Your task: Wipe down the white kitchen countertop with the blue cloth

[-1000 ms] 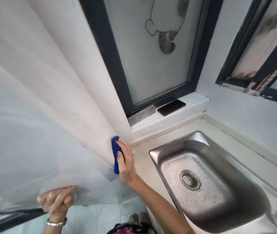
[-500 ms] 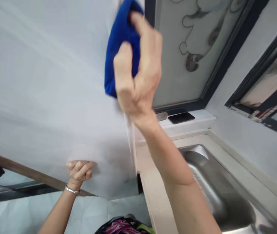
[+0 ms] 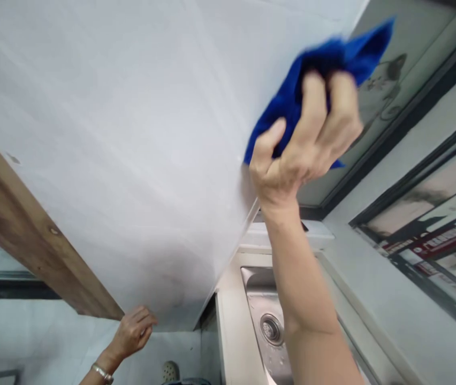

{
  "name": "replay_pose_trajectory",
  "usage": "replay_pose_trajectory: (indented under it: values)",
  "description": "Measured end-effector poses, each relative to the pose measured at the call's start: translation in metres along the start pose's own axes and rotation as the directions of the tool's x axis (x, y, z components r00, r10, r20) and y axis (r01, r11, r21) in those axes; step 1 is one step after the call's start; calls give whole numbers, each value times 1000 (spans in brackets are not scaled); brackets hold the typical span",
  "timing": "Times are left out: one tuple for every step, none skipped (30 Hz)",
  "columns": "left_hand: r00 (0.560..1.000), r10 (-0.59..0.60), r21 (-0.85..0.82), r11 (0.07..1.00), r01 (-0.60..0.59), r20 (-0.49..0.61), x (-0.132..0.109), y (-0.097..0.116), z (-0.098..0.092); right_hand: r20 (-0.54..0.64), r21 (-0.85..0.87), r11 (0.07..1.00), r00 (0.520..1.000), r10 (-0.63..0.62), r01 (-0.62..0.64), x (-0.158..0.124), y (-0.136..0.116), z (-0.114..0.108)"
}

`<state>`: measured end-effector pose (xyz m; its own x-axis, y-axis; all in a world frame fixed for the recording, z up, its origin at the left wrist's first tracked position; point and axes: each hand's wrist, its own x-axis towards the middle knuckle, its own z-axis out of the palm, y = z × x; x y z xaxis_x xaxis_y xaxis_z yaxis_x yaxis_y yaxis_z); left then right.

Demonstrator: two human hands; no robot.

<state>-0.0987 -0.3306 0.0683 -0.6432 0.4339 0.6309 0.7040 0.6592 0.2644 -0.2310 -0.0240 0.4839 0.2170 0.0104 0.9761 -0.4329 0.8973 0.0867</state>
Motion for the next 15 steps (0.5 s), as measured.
replay_pose_trajectory:
  values:
    - [999,-38,-25,999,39,19,-19,5,6,5,-60,997,999,-43,44,-20,-5,-5]
    - [996,-78,-50,996,80,39,-36,10,11,34,-100,994,999,-39,43,-41,-10,-10]
    - [992,-114,-74,990,118,58,-51,14,15,70,-141,989,997,-33,42,-62,-15,-15]
    - [986,-149,-94,983,156,81,-64,18,18,100,-178,982,994,-53,70,-83,-21,-19]
    - [978,-182,-111,975,193,105,-76,21,21,138,-201,973,986,-89,116,-105,-27,-24]
    - [967,-218,-124,964,233,130,-86,23,23,196,-207,962,971,-139,179,-128,-34,-29]
    - [953,-259,-132,951,280,156,-96,24,25,248,-196,954,953,-176,227,-151,-42,-35]
    - [933,-310,-139,932,336,182,-105,24,27,289,-165,951,935,-207,262,-175,-49,-41]
    - [906,-371,-144,904,403,206,-114,24,29,324,-110,949,913,-247,296,-198,-57,-48]
    - [868,-442,-150,865,480,228,-124,23,31,370,-32,939,877,-306,341,-220,-63,-55]
    - [818,-517,-155,813,561,251,-135,23,32,413,53,920,831,-374,388,-241,-69,-62]
    - [755,-595,-156,748,646,274,-147,23,34,452,148,890,771,-449,431,-260,-74,-68]
    - [679,-671,-151,669,728,297,-160,24,35,486,247,850,699,-524,465,-277,-77,-73]
    - [590,-742,-143,578,804,317,-175,25,36,504,333,815,641,-579,475,-291,-79,-78]
    - [491,-804,-135,475,869,334,-191,27,36,511,393,792,605,-611,467,-304,-81,-81]
